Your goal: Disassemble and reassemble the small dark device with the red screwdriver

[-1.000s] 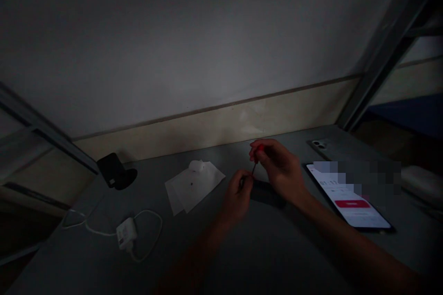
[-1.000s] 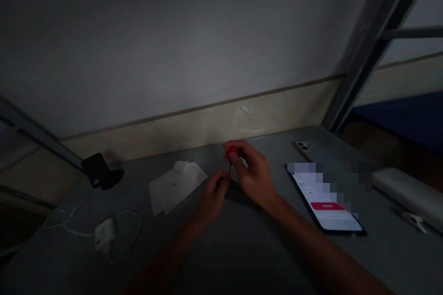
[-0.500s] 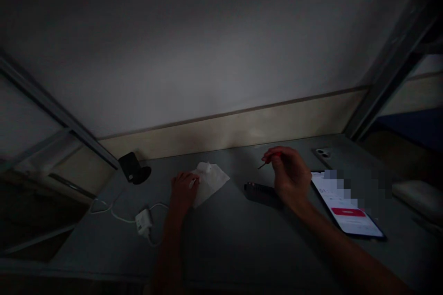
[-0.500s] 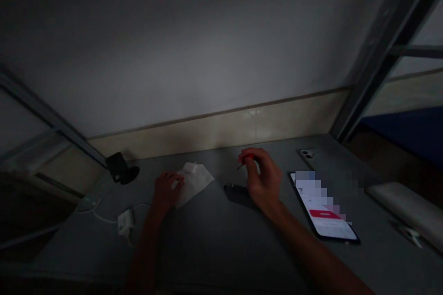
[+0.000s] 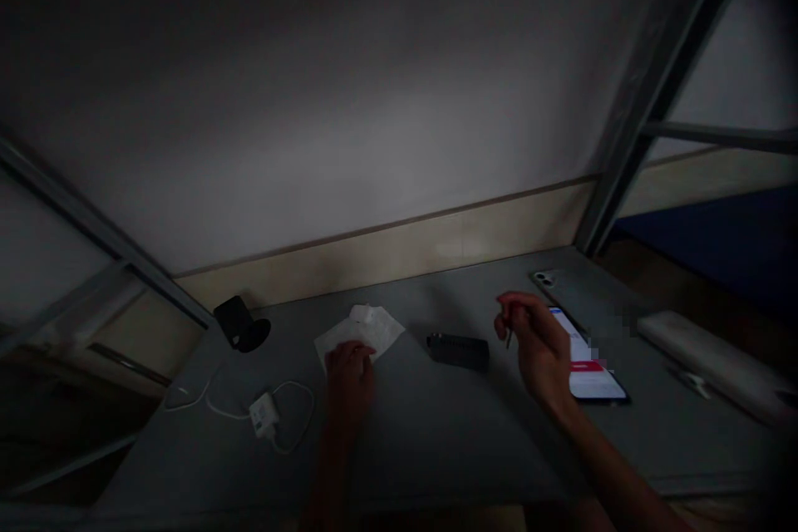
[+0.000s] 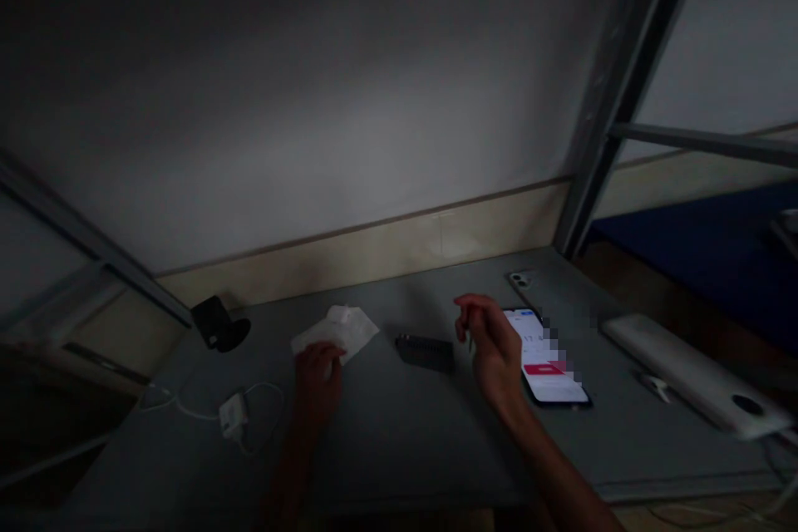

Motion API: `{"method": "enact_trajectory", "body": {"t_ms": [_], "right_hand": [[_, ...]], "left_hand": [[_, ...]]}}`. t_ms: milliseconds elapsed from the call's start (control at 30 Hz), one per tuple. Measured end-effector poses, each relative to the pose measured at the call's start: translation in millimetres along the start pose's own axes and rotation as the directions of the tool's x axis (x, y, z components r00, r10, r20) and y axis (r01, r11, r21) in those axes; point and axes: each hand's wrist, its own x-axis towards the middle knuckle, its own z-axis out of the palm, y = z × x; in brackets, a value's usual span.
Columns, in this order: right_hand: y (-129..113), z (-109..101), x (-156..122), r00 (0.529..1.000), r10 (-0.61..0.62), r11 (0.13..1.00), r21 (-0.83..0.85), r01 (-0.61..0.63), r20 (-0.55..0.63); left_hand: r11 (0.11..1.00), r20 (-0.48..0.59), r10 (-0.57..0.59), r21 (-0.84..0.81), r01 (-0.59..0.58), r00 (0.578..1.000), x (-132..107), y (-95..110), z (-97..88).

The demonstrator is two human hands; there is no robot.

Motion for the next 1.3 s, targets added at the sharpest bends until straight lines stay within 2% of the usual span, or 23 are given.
{"method": "enact_trajectory", "body": {"t_ms": [67,100,200,267,333,500,633,767,867,933,1033,1133,1300], "right_hand": [[5.6,-11.4,-15.4,0.986,0.138,0.985,-0.117,-0.127,0.089],[10.8,-14.8,-22.2,0.976,0.185,0.966,-0.205,-0.159,0.115],[31.8,-16.6,-38.9,0.982,0.177,0.93,-0.337,-0.143,0.071],[45.5,-13.7,-49.2,0.977,0.207,0.924,-0.338,-0.18,0.047],[54.1,-10.9,-59.3,0.957,0.265,0.918,-0.336,-0.212,0.118],[49.6,-9.2,-75.5,0.939,0.281,0.908,-0.371,-0.194,0.198],[43.1,-8.3,-77.8,0.935,0.295,0.885,-0.426,-0.19,0.195],[47.0,-10.9,-77.7,0.949,0.235,0.888,-0.444,-0.122,0.211],[50.1,-17.4,-77.3,0.945,0.213,0.901,-0.423,-0.092,0.249],[50.0,-23.0,-76.9,0.939,0.23,0.917,-0.38,-0.122,0.254],[47.5,-31.9,-75.6,0.918,0.32,0.92,-0.307,-0.243,0.233],[45.2,-38.8,-74.1,0.898,0.392,0.911,-0.219,-0.349,0.198],[43.3,-39.0,-75.1,0.912,0.385,0.922,-0.1,-0.374,0.144]], "left_hand": [[0.991,0.069,0.038,-0.133,-0.029,0.997,-3.2,27.5,9.5],[0.978,0.102,0.03,-0.21,-0.008,0.994,-3.0,41.0,15.9],[0.889,0.184,-0.034,-0.444,0.114,0.982,2.9,72.2,37.5],[0.822,0.257,-0.063,-0.535,0.196,0.964,6.1,80.9,49.3],[0.785,0.282,-0.107,-0.564,0.255,0.953,4.2,80.9,55.6],[0.781,0.278,-0.198,-0.535,0.323,0.94,-19.2,72.5,52.2],[0.824,0.21,-0.237,-0.474,0.311,0.948,-30.4,77.6,47.6],[0.892,0.178,-0.141,-0.404,0.203,0.974,-29.6,85.3,40.2],[0.925,0.215,-0.05,-0.358,0.126,0.975,-29.3,88.6,30.2],[0.937,0.261,0.012,-0.34,0.08,0.965,-29.9,90.1,24.1],[0.95,0.315,0.062,-0.309,0.041,0.947,-30.6,91.7,19.9],[0.958,0.316,0.05,-0.282,0.044,0.947,-31.5,92.9,21.8],[0.967,0.3,0.023,-0.249,0.055,0.953,-37.0,97.1,24.4]]}}
